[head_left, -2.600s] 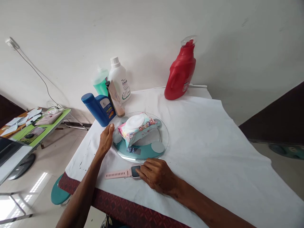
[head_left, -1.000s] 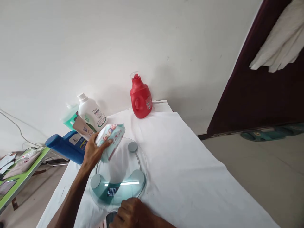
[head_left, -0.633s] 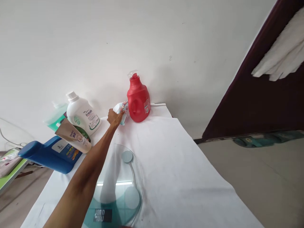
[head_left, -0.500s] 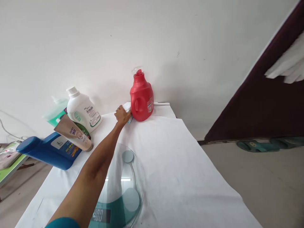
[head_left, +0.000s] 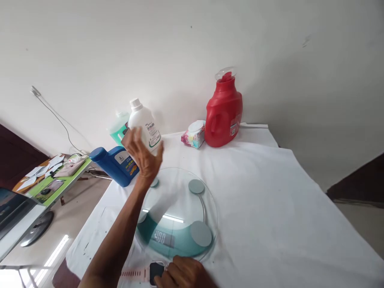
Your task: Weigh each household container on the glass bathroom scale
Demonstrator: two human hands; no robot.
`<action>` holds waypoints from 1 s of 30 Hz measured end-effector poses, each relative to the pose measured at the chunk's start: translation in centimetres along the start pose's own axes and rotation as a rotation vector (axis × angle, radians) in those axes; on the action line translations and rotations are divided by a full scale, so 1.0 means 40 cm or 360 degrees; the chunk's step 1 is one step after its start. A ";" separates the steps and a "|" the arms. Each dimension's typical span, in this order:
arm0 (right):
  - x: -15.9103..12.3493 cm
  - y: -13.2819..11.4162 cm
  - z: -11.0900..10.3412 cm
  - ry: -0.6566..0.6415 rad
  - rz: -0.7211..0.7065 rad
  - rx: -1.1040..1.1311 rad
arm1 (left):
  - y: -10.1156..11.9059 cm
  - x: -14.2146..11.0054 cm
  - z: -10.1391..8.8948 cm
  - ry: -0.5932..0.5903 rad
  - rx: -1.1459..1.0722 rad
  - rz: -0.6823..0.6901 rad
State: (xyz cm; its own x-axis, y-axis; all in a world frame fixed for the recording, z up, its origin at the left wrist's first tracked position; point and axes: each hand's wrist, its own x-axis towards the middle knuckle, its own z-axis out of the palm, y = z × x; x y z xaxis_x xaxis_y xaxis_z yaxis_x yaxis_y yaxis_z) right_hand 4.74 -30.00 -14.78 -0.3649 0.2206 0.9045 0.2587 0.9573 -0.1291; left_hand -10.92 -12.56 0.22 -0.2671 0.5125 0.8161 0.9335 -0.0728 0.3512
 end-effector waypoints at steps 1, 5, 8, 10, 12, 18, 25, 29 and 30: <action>0.004 -0.001 -0.005 0.0002 0.0013 0.0011 | -0.028 0.011 -0.041 0.0113 0.0089 -0.0089; 0.011 -0.009 -0.022 -0.0133 0.0034 0.0102 | -0.135 0.062 -0.103 0.0013 0.0061 -0.0450; 0.015 -0.014 -0.040 -0.0316 0.0051 0.0152 | -0.183 0.072 -0.084 -0.0143 -0.0031 -0.0666; 0.016 -0.016 -0.048 -0.0371 0.0062 0.0131 | -0.191 0.066 -0.068 -0.0107 -0.0049 -0.0721; 0.015 -0.017 -0.049 -0.0391 0.0054 0.0094 | -0.182 0.059 -0.064 -0.0044 -0.0077 -0.0740; 0.010 -0.015 -0.040 -0.0388 0.0008 0.0027 | -0.107 0.065 -0.141 0.0204 -0.0493 -0.0541; 0.020 -0.014 -0.041 -0.0353 -0.0007 0.0041 | -0.027 -0.005 -0.224 -0.0272 -0.1026 -0.0507; 0.024 -0.013 -0.039 -0.0292 -0.0026 0.0035 | 0.013 -0.069 -0.223 -0.0484 -0.1123 -0.0522; 0.025 -0.013 -0.039 -0.0297 -0.0027 0.0034 | 0.023 -0.080 -0.223 -0.0492 -0.1104 -0.0493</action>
State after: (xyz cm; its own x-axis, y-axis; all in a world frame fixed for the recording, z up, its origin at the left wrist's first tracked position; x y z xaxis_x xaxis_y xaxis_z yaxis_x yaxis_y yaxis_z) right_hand 5.64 -30.59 -13.16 -0.5290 0.2332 0.8160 0.2327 0.9645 -0.1247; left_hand -11.34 -21.89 2.05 -0.3157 0.8015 0.5078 0.4407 -0.3501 0.8266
